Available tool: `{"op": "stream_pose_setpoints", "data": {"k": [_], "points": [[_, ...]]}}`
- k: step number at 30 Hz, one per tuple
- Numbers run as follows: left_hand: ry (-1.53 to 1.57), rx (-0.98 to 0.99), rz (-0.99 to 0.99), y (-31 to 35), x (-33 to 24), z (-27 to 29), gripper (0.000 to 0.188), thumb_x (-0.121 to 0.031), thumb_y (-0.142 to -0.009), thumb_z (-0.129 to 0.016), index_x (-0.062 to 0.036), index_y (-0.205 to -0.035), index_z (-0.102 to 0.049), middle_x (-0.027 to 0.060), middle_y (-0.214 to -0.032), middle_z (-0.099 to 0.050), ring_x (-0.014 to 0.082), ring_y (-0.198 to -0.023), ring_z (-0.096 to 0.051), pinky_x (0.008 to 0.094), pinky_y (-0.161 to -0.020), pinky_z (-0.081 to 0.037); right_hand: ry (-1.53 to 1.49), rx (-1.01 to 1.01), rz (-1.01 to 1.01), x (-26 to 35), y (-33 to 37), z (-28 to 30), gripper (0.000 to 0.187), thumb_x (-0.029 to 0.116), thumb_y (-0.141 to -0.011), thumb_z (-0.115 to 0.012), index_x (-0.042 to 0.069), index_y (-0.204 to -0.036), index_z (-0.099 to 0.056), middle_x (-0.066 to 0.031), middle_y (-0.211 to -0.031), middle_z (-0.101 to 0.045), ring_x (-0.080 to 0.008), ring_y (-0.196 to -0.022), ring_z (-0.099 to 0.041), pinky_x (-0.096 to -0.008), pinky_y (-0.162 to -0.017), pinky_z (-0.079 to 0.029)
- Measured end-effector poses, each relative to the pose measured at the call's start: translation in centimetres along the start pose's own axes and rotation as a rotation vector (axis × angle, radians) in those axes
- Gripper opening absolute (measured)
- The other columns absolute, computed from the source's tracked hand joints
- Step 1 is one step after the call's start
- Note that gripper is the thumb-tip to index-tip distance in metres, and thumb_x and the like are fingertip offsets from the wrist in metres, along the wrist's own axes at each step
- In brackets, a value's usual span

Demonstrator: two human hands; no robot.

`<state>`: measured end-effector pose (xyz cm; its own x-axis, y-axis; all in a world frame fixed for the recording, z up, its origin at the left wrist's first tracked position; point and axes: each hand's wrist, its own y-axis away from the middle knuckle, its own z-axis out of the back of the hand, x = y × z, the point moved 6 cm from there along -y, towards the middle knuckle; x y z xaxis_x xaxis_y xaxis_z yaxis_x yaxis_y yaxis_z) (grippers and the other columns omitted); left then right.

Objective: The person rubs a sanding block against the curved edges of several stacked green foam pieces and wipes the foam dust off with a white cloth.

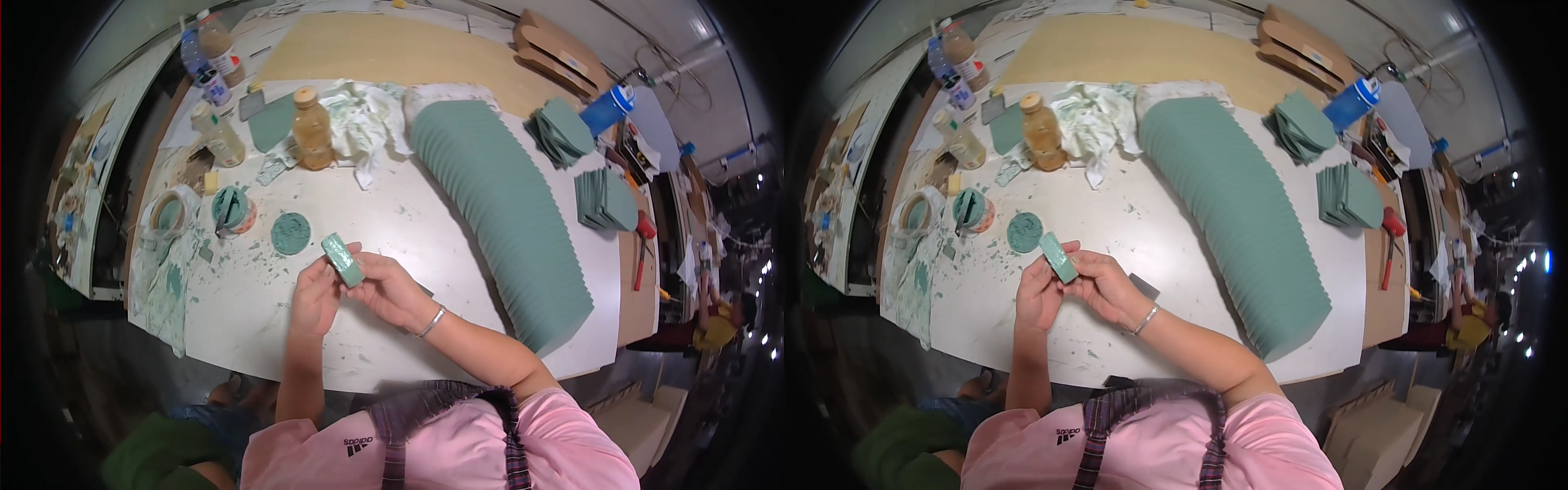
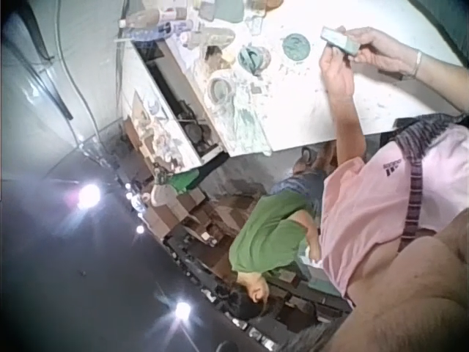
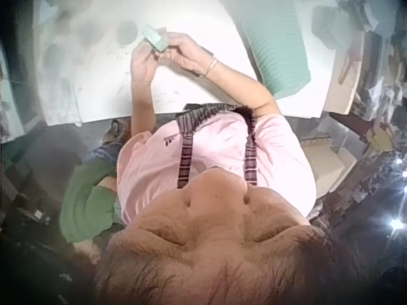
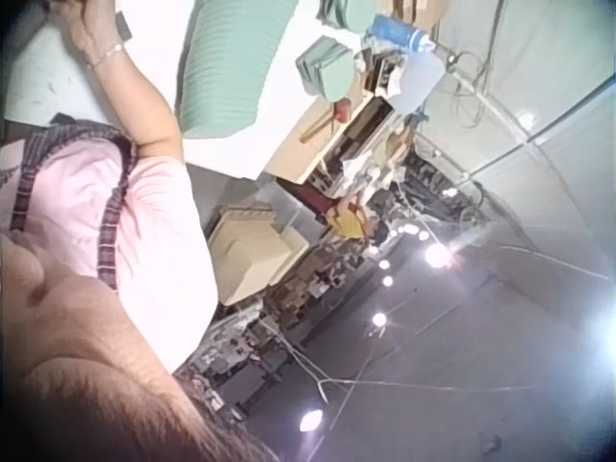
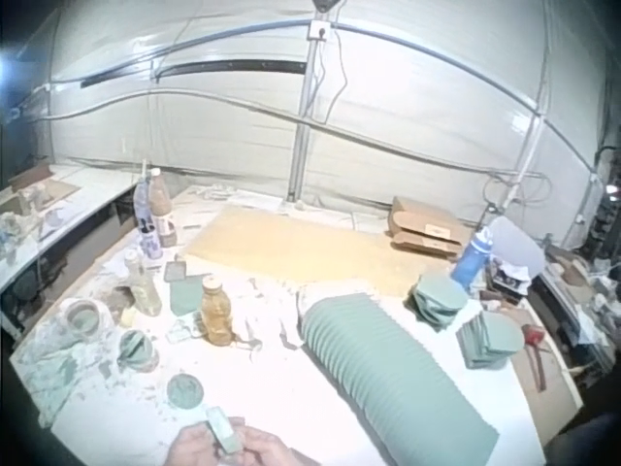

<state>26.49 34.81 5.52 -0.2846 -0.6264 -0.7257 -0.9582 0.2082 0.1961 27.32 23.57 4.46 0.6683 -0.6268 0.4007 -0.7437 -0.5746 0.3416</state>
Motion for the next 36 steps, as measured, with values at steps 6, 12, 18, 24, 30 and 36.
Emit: {"op": "stream_pose_setpoints", "data": {"k": [6,12,18,24,30,36], "points": [[0.05,0.102,0.065,-1.3,4.1,-3.6,0.04,-0.011,-0.098,-0.051,0.0089,-0.132,-0.047,0.0171,-0.127,-0.058,0.0235,-0.115,-0.057,0.0374,-0.101,-0.044,0.005,-0.11,0.059,2.9,6.5,2.7,0.023,0.011,-0.099,-0.052,-0.006,-0.112,-0.06,-0.0143,-0.104,-0.068,-0.0204,-0.089,-0.067,-0.0309,-0.08,-0.056],[0.175,-0.038,0.025,-7.1,4.7,-5.7,0.038,-0.014,-0.1,-0.05,0.0012,-0.134,-0.046,0.0125,-0.123,-0.059,0.0223,-0.115,-0.057,0.0396,-0.1,-0.046,0.586,-0.519,0.509,10.8,23.5,6.1,0.028,0.013,-0.088,-0.065,-0.004,-0.11,-0.06,-0.0145,-0.101,-0.066,-0.0203,-0.087,-0.065,-0.0327,-0.08,-0.054],[-0.222,-0.192,-0.164,-13.9,4.5,-5.9,0.02,-0.016,-0.099,-0.054,-0.0021,-0.113,-0.057,0.005,-0.101,-0.064,0.0129,-0.09,-0.061,0.0301,-0.081,-0.052,1.189,-1.293,0.775,15.5,41.6,14.9,0.073,0.004,-0.072,-0.069,0.003,-0.14,-0.043,-0.0108,-0.139,-0.044,-0.0254,-0.129,-0.044,-0.0427,-0.109,-0.036],[-0.561,-0.315,-0.368,-19.9,3.8,-7.9,0.024,-0.009,-0.09,-0.068,0.0038,-0.11,-0.064,0.0014,-0.091,-0.065,0.008,-0.079,-0.057,0.0236,-0.074,-0.047,1.292,-1.189,0.553,14.5,42.1,22.8,0.106,0.02,-0.066,-0.081,0.001,-0.153,-0.024,-0.0163,-0.156,-0.029,-0.0318,-0.145,-0.027,-0.0435,-0.119,-0.019],[-1.364,-0.289,-0.776,-24.7,1.4,-13.6,0.031,-0.012,-0.08,-0.07,-0.0036,-0.109,-0.068,0.0115,-0.089,-0.062,0.0282,-0.083,-0.06,0.0356,-0.08,-0.05,1.037,-1.029,0.503,14.8,38.6,24.4,0.12,0.029,-0.058,-0.091,-0.003,-0.151,-0.022,-0.0171,-0.149,-0.036,-0.0291,-0.14,-0.032,-0.0375,-0.117,-0.022],[-1.652,-0.129,-0.938,-25.8,0.7,-16.4,0.029,-0.007,-0.078,-0.068,-0.0036,-0.106,-0.069,0.0111,-0.089,-0.06,0.0309,-0.087,-0.057,0.0375,-0.079,-0.049,1.047,-1.08,0.447,14.8,38.9,25.4,0.124,0.051,-0.058,-0.091,-0.005,-0.148,-0.026,-0.0153,-0.145,-0.038,-0.0278,-0.136,-0.034,-0.0377,-0.115,-0.022]]}}
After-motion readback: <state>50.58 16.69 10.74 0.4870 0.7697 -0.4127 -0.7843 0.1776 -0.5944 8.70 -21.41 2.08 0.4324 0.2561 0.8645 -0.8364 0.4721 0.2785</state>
